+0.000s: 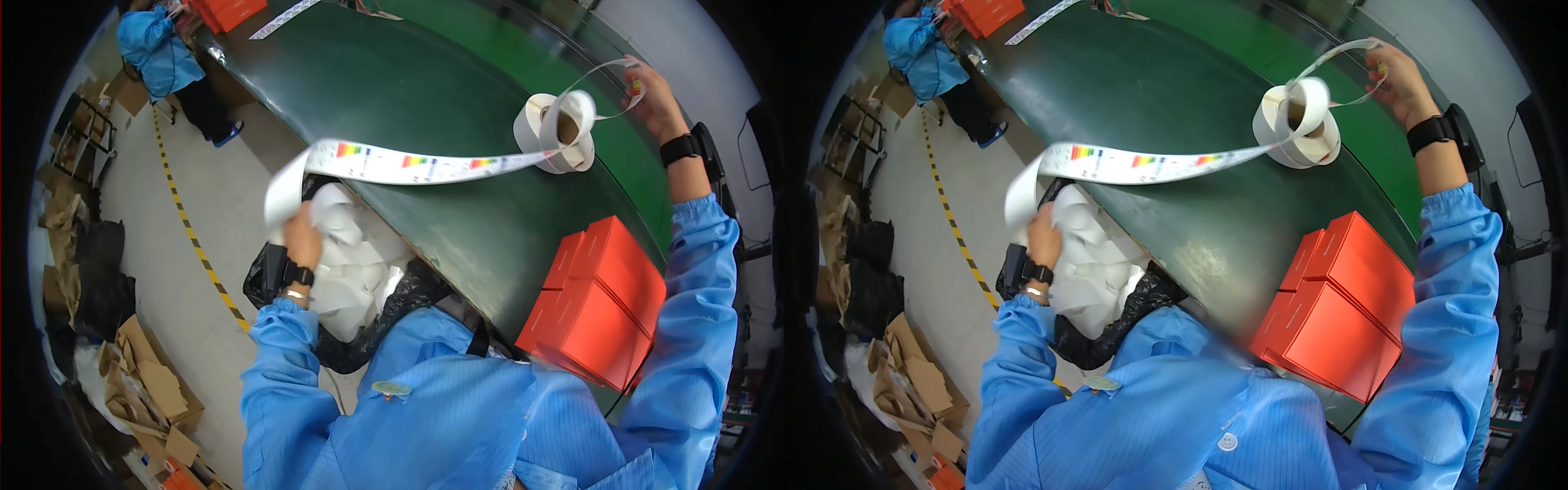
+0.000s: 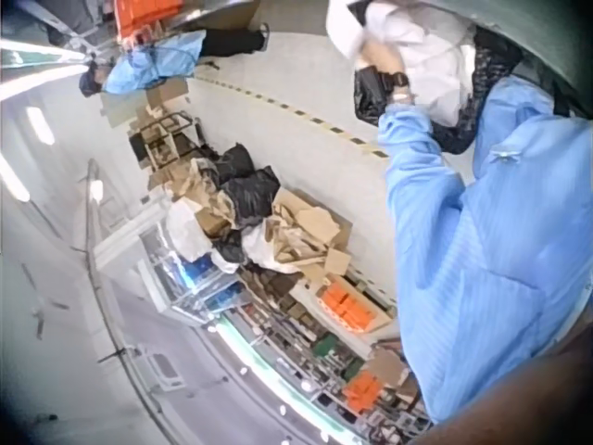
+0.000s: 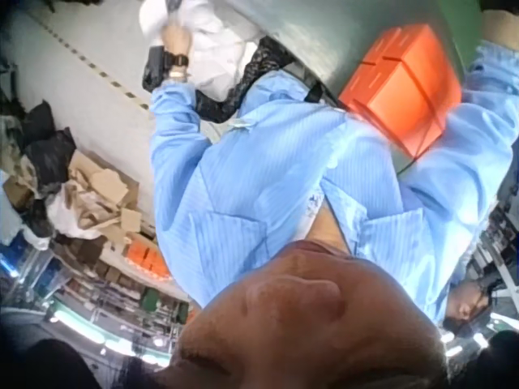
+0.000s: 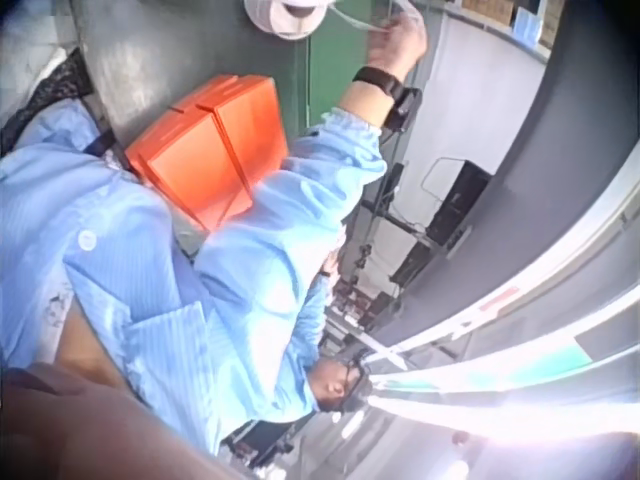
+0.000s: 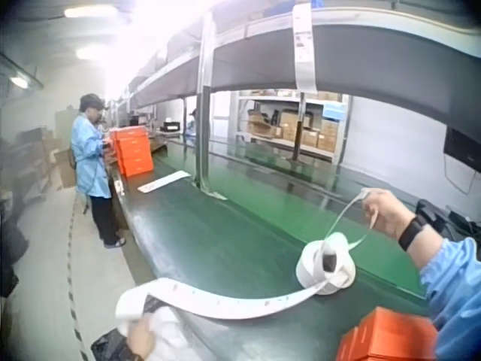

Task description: Applying energy efficiency labels to red smartphone boxes on a production line.

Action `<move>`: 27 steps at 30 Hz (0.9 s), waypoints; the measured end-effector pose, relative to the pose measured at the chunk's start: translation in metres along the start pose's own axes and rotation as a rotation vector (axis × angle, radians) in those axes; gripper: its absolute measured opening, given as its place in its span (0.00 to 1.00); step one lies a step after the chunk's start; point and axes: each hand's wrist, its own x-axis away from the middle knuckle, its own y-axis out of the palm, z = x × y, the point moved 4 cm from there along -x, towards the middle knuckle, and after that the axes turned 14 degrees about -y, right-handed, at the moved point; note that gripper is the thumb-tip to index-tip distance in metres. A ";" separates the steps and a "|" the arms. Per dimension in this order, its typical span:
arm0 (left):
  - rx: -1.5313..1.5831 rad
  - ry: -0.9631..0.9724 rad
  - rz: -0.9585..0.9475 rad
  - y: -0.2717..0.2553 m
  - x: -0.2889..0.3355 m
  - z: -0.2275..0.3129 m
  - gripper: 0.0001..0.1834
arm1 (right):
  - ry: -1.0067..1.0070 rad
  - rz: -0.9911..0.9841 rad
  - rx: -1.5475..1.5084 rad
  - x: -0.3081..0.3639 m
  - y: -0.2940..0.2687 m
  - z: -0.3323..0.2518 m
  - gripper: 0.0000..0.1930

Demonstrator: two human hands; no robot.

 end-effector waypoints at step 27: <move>0.974 0.284 -0.169 -0.060 -0.002 0.353 0.33 | -0.061 -0.152 -0.813 0.131 0.102 -0.090 0.30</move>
